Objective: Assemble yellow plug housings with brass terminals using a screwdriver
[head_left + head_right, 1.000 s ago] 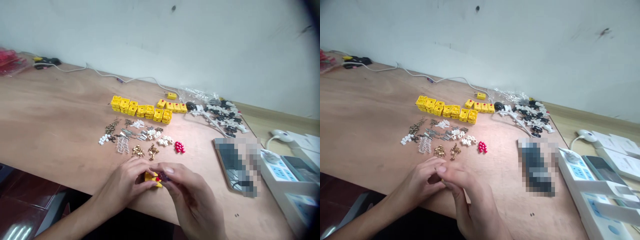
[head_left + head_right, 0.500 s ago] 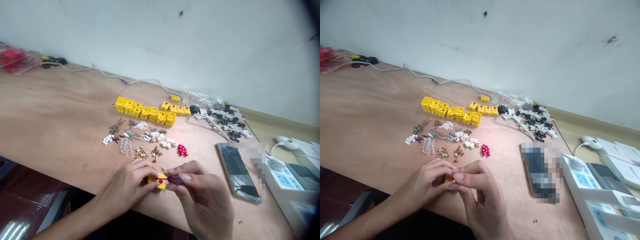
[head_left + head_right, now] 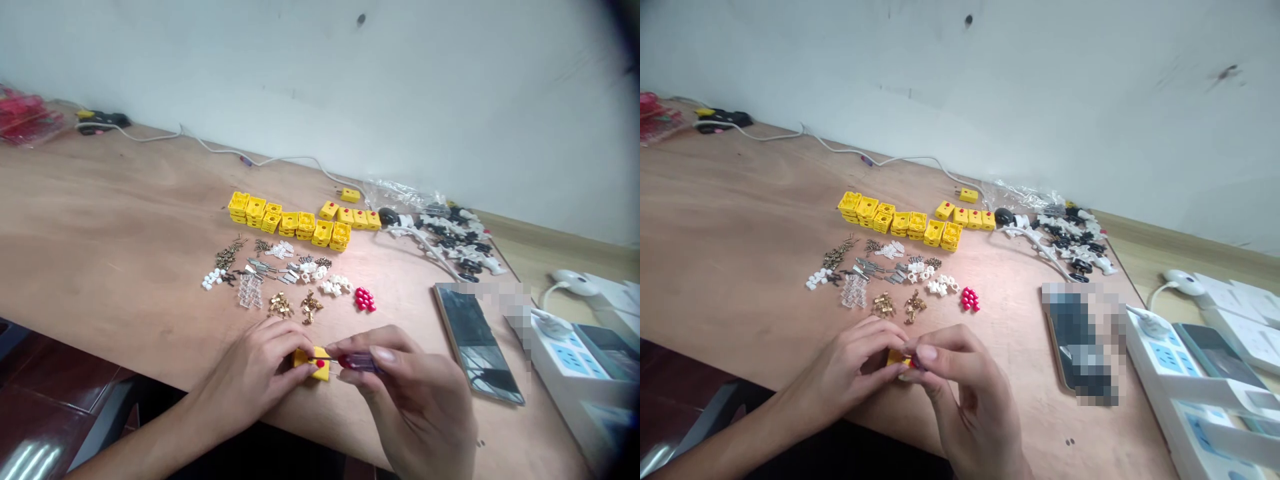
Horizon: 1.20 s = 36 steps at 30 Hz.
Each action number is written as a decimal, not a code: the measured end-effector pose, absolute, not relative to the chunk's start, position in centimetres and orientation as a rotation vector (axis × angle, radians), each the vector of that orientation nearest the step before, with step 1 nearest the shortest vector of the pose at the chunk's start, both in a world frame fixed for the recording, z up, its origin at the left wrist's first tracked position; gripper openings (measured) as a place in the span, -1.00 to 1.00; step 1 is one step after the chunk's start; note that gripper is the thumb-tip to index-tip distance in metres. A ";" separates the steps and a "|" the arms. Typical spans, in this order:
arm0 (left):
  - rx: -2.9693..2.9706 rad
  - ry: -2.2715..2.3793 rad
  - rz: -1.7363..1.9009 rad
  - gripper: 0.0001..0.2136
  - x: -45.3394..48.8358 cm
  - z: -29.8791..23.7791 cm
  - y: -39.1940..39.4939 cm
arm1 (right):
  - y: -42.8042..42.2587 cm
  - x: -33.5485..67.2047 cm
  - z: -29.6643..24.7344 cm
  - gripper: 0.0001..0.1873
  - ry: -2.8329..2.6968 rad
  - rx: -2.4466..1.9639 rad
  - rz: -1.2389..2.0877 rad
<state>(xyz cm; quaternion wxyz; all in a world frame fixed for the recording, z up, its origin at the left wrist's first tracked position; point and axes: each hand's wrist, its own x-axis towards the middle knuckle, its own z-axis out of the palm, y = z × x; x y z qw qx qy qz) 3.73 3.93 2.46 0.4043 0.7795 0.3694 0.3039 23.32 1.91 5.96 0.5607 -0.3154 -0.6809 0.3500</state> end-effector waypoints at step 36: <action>2.006 0.938 0.717 -0.86 3.7 2.3 4.0 | 1.8 23.2 5.4 -0.25 -1.588 -0.853 0.667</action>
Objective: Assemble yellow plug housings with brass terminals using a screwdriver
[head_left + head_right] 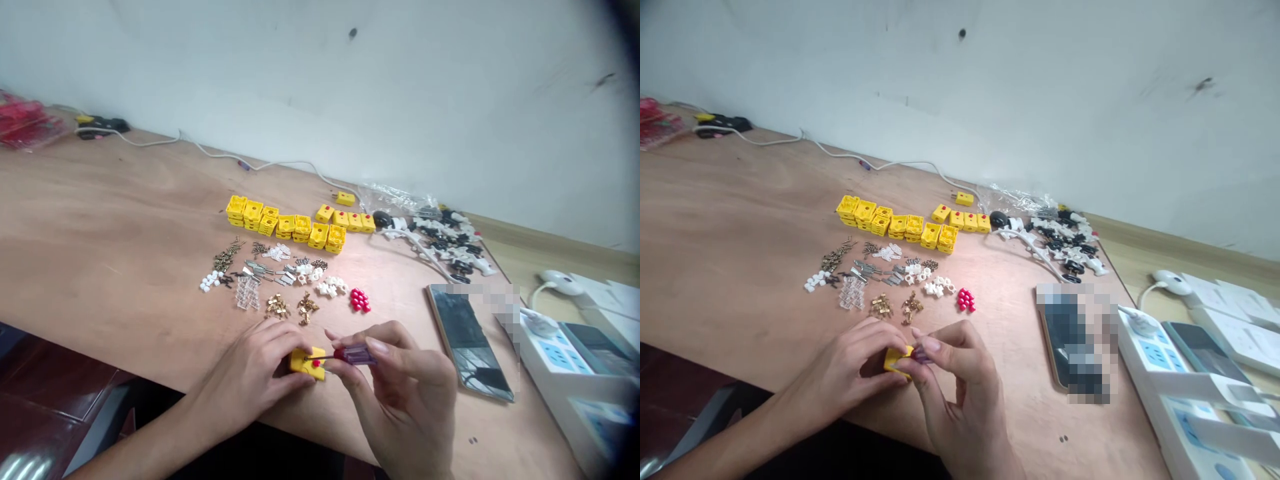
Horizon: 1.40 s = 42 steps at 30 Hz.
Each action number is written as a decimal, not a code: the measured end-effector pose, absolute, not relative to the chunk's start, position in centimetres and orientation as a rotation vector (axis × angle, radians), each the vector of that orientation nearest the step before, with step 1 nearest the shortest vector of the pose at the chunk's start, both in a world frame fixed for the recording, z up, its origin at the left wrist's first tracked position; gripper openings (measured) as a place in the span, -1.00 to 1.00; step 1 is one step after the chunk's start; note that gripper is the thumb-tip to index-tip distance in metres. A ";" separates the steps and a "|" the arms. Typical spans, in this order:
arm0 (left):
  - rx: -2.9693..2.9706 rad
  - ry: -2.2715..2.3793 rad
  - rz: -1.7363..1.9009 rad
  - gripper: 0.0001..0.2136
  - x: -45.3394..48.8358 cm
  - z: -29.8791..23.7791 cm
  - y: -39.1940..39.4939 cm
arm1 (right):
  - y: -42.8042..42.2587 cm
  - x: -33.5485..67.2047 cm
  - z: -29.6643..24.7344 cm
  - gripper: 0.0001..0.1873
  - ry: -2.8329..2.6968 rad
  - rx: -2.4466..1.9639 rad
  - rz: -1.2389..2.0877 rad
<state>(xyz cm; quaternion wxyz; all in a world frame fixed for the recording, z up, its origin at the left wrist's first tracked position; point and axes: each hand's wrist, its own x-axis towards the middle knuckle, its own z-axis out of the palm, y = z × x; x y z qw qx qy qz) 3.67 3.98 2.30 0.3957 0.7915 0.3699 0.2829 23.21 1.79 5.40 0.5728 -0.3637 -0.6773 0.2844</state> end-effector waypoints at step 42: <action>2.031 0.944 0.723 -0.84 3.8 2.1 4.0 | 1.2 23.9 4.9 -0.32 -1.694 -0.879 0.751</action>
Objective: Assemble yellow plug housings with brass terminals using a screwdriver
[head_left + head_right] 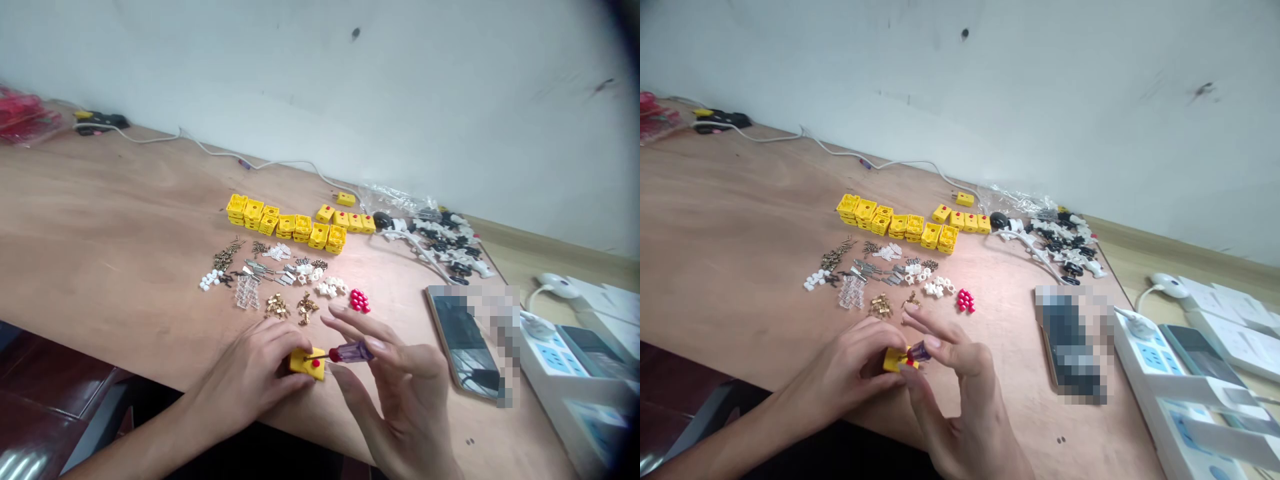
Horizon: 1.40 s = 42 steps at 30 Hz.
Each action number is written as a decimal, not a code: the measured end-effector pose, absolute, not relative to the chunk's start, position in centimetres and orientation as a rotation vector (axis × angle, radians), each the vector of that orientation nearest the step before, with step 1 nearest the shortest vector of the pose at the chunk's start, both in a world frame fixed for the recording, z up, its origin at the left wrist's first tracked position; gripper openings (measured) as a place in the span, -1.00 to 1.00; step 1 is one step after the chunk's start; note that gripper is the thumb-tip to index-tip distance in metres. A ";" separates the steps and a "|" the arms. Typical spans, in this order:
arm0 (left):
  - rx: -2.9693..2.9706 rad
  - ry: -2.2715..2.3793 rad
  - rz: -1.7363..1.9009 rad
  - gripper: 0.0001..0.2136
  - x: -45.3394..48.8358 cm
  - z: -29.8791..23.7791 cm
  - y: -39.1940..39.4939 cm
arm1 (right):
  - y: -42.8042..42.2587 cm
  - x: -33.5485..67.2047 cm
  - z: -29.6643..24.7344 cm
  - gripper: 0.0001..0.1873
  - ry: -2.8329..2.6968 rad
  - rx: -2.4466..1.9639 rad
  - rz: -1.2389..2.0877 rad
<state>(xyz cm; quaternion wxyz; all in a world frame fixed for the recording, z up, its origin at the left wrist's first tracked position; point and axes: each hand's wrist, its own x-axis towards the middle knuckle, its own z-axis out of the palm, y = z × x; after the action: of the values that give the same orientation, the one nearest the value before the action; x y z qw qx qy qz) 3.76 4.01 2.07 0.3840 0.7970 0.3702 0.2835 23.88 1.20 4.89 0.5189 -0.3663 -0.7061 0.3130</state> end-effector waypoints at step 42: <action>2.064 0.955 0.714 -0.83 3.6 1.9 3.8 | 1.4 22.9 5.3 -0.51 -1.622 -0.916 0.652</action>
<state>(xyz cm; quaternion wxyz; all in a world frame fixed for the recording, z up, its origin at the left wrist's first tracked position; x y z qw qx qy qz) 3.60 3.81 1.88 0.3700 0.8044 0.3722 0.2784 22.88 1.42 5.30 0.5512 -0.3874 -0.6857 0.2755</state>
